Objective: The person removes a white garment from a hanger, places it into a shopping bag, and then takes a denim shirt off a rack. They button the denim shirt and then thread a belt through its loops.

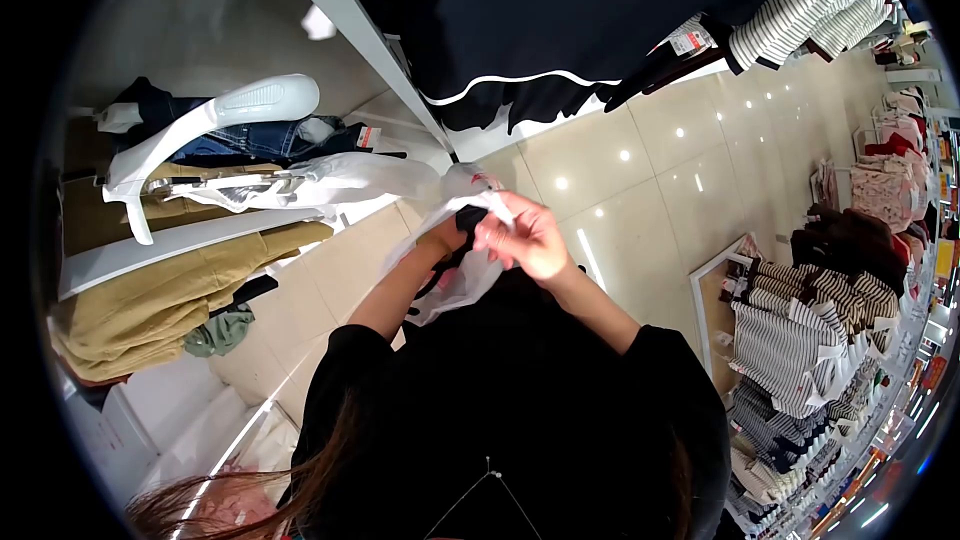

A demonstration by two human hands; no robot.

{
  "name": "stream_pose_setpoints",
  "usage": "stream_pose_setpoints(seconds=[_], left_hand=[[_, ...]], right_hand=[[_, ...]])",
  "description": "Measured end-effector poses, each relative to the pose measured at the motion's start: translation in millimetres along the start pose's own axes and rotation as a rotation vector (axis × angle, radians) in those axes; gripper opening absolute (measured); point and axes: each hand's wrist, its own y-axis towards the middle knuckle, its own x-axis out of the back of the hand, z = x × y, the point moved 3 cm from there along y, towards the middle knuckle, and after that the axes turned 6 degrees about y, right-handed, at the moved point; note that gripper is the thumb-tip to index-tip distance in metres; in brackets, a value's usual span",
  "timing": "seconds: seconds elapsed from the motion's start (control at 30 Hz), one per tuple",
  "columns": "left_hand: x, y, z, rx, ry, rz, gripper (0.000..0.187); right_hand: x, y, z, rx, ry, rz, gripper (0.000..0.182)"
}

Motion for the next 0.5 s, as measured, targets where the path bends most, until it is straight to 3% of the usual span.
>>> stream_pose_setpoints(seconds=[0.03, 0.1, 0.17, 0.2, 0.23, 0.3, 0.33, 0.43, 0.47, 0.5], left_hand=[[-6.4, -6.9, 9.2, 0.030, 0.062, -0.110, 0.062], [5.6, -14.2, 1.1, 0.111, -0.103, -0.122, 0.069], [29.6, -26.6, -26.6, 0.067, -0.038, -0.171, 0.066], [47.8, -32.4, -45.7, 0.085, -0.039, -0.073, 0.064], [61.7, -38.2, -59.9, 0.105, -0.042, 0.024, 0.063], [68.1, -52.8, -68.9, -0.037, -0.364, -0.108, 0.061], [79.5, -62.8, -74.9, -0.093, -0.116, -0.241, 0.059], [90.5, -79.0, -70.5, 0.041, -0.190, -0.267, 0.058], [100.2, -87.9, -71.1, 0.105, -0.096, -0.312, 0.059], [107.9, -94.8, -71.2, 0.107, -0.093, -0.323, 0.059]], right_hand=[[6.3, 4.2, -2.9, 0.044, -0.028, -0.093, 0.025], [20.6, 17.1, -11.7, 0.185, -0.114, -0.274, 0.022], [58.4, 36.0, -50.5, 0.381, -0.471, -0.402, 0.026], [54.3, 36.9, -42.6, 0.230, -0.737, -0.454, 0.025], [55.0, 42.4, -43.3, 0.380, -1.099, -0.487, 0.041], [68.8, 52.7, -67.8, 0.344, -1.322, -0.468, 0.053], [83.3, 59.3, -85.8, 0.143, -1.015, -0.527, 0.052], [72.4, 60.5, -80.3, -0.415, -0.305, -0.270, 0.059], [70.0, 55.2, -73.2, -0.387, -0.040, -0.045, 0.067], [76.9, 50.4, -73.1, -0.384, -0.044, -0.035, 0.067]])
